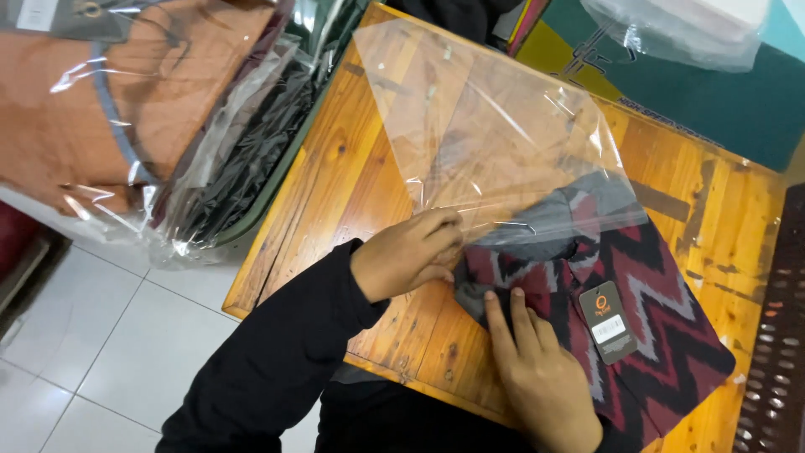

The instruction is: A person is neatly folding a shirt and packaging it into a clear plastic bag with an adhesive seal.

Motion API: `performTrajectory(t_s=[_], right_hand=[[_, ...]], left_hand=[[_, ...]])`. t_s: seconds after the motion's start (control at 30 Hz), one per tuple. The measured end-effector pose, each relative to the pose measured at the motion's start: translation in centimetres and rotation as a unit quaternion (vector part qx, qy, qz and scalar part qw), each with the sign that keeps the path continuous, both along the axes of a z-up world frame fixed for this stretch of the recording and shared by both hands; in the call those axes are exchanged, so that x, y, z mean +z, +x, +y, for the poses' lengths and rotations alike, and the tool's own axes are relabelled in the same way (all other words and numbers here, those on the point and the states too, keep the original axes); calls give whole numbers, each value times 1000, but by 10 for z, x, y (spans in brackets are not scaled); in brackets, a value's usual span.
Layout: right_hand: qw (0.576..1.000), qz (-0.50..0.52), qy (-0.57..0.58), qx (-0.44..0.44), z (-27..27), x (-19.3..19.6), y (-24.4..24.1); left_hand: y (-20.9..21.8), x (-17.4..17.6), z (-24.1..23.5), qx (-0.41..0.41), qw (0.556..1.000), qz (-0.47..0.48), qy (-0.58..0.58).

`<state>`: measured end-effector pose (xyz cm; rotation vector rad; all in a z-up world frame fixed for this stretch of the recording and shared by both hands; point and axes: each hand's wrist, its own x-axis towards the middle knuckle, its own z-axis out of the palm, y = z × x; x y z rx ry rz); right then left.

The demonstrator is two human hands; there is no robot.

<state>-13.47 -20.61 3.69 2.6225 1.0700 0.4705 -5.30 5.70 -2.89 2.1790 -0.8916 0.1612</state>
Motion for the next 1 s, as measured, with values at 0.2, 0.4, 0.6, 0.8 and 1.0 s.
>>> performTrajectory(t_s=[0.2,0.4,0.6,0.8,1.0], right_hand=[[993,52,103,38,-15,3,8],[993,66,100,23,-18,0,7],[996,86,13,7,-14,-5,11],[995,90,43,15,-10,7,15],[997,58,52,7,0,5,17]], left_hand=[[-2,7,-5,12,997,-59,-46],[-18,31,-14,49,988,-89,-114],[-35,43,-23,106,976,-123,-148],[-38,43,-29,103,971,-198,-86],[-45,47,-36,134,957,-239,-91]])
